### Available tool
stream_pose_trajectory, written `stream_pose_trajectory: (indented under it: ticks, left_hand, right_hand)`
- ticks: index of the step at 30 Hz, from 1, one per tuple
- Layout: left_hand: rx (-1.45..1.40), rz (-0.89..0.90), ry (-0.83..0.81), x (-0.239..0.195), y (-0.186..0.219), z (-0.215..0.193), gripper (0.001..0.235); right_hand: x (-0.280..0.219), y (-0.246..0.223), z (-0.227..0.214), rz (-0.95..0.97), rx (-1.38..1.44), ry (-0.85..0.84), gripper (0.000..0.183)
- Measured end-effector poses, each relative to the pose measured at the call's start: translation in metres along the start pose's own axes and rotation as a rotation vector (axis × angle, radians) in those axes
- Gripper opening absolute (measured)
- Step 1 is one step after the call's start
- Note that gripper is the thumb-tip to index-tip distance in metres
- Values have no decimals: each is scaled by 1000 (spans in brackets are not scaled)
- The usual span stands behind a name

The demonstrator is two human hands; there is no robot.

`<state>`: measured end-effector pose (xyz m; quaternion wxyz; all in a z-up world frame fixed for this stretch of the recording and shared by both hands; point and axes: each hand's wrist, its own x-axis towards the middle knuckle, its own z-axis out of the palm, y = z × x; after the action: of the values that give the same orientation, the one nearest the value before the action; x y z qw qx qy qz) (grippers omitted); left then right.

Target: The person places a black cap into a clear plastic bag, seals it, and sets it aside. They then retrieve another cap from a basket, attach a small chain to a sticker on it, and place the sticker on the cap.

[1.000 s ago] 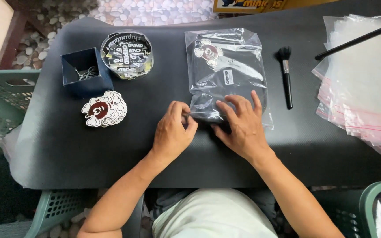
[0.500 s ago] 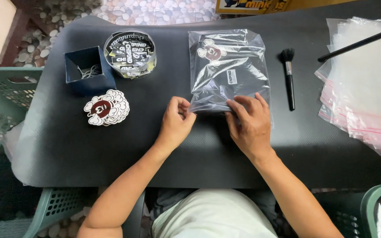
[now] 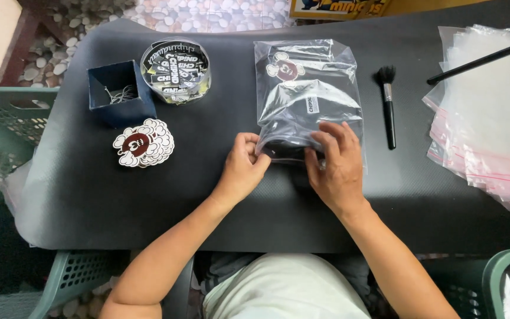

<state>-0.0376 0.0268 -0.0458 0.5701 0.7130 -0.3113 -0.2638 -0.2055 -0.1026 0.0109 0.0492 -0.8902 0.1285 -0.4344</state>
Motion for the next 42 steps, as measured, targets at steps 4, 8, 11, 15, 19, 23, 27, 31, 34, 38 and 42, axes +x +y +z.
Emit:
stream_pose_trajectory:
  ticks: [4,8,11,15,19,23,27,31,34,38,42]
  left_hand:
    - [142,52,-2,-23,35,-8,49]
    - [245,97,-19,-37,52,-12,57]
    - [307,123,-47,-42,49,-13,62]
    - [373,187,-57,-47,49,-14,67]
    - [482,283,-28,-48,46,-10,60]
    - [735,437,28,-46,41,-19,35]
    - [954,792,168,-38,32,-20,24]
    - [963,974,150,-35,44,-16,44]
    - [972,963,54,-24,26,-16,22]
    - [997,1029,49,-18,15,-14,12]
    - [1020,1051,7,-11,13,-13,10]
  right_hand:
    - [-6,-15,-8,-56,55,-111,43]
    - [-7,-19,-9,-36,45,-183,48]
    - [-14,-12,-2,-4,-34,-214,43]
    - [-14,-3,10,22,-102,-326,68]
    - [-8,11,27,50,-169,-191,48]
    - [-13,-2,17,-6,-119,-259,43]
    - [-30,9,7,-21,-100,-304,39]
    - [-40,15,-4,-28,-120,-325,34]
    - [-45,24,-11,-32,-145,-325,34]
    - [-55,34,-26,50,-218,-246,50]
    - [-50,36,-54,396,-263,-295,71]
